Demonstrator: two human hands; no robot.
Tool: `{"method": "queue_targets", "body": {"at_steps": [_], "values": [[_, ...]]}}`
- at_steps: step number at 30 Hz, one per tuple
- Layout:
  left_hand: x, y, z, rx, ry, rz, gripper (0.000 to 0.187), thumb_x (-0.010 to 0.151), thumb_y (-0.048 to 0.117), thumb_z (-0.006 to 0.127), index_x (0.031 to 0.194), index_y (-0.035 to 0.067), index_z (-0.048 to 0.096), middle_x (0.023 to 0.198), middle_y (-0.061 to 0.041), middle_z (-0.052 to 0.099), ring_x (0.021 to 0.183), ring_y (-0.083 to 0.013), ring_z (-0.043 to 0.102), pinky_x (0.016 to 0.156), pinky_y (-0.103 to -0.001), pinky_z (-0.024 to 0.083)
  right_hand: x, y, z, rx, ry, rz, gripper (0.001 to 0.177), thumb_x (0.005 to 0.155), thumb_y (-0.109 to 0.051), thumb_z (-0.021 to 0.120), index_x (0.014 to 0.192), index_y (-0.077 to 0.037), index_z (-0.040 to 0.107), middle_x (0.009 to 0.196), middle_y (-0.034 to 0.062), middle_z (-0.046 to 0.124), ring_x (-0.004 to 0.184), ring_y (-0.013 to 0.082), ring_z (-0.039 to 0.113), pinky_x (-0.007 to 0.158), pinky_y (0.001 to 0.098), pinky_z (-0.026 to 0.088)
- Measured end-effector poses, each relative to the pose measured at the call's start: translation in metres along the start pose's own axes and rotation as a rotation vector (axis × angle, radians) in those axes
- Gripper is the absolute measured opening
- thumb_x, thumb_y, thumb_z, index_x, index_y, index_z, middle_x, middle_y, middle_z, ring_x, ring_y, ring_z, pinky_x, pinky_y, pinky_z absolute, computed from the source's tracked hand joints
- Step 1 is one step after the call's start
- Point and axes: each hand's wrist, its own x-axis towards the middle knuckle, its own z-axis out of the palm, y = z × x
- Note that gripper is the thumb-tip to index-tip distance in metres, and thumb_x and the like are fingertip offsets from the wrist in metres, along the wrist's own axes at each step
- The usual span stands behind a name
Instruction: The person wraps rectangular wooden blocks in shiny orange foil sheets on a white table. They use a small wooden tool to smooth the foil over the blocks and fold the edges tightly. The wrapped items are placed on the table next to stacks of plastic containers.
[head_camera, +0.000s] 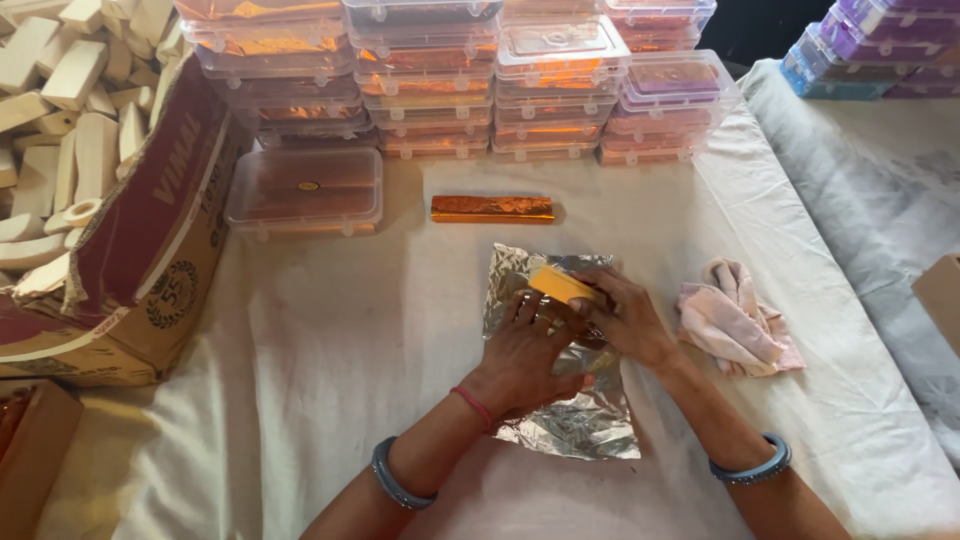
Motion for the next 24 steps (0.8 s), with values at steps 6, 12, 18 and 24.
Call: {"method": "queue_targets", "body": {"at_steps": [6,12,18,24], "values": [[0.002,0.019,-0.024,-0.027,-0.115,-0.088,0.084,0.082,0.058,0.070,0.150,0.012,0.049,0.146,-0.020,0.053,0.141,-0.0429,0.040,0.120,-0.059,0.021,0.001,0.025,0.011,-0.073,0.030,-0.159,0.042,0.091,-0.023,0.074,0.124,0.002,0.065,0.116,0.0160,0.068,0.103,0.0303,0.068,0.089,0.0384,0.053],[-0.024,0.022,-0.001,0.044,-0.115,-0.138,0.072,0.091,0.048,0.068,0.150,0.011,0.048,0.154,-0.021,0.046,0.146,-0.0394,0.040,0.122,-0.055,0.028,-0.002,0.014,0.012,-0.162,0.045,-0.308,0.037,0.087,-0.015,0.073,0.121,-0.001,0.068,0.120,0.0174,0.067,0.118,0.0375,0.060,0.100,0.0439,0.049],[-0.036,0.041,0.000,0.016,-0.201,-0.104,0.082,0.089,0.067,0.054,0.154,0.018,0.039,0.163,-0.020,0.022,0.151,-0.0383,0.015,0.118,-0.056,0.010,-0.003,0.014,0.017,-0.332,0.095,-0.296,0.038,0.090,-0.020,0.072,0.125,-0.008,0.069,0.122,0.0119,0.069,0.120,0.0327,0.060,0.102,0.0429,0.046],[-0.039,0.044,-0.003,0.026,-0.279,-0.054,0.082,0.092,0.069,0.047,0.158,0.022,0.037,0.169,-0.012,0.022,0.158,-0.0279,0.009,0.125,-0.051,0.004,0.003,0.000,0.018,-0.442,0.077,-0.280,0.037,0.090,-0.020,0.068,0.126,-0.013,0.070,0.123,0.0074,0.070,0.118,0.0284,0.061,0.103,0.0429,0.039]]}}
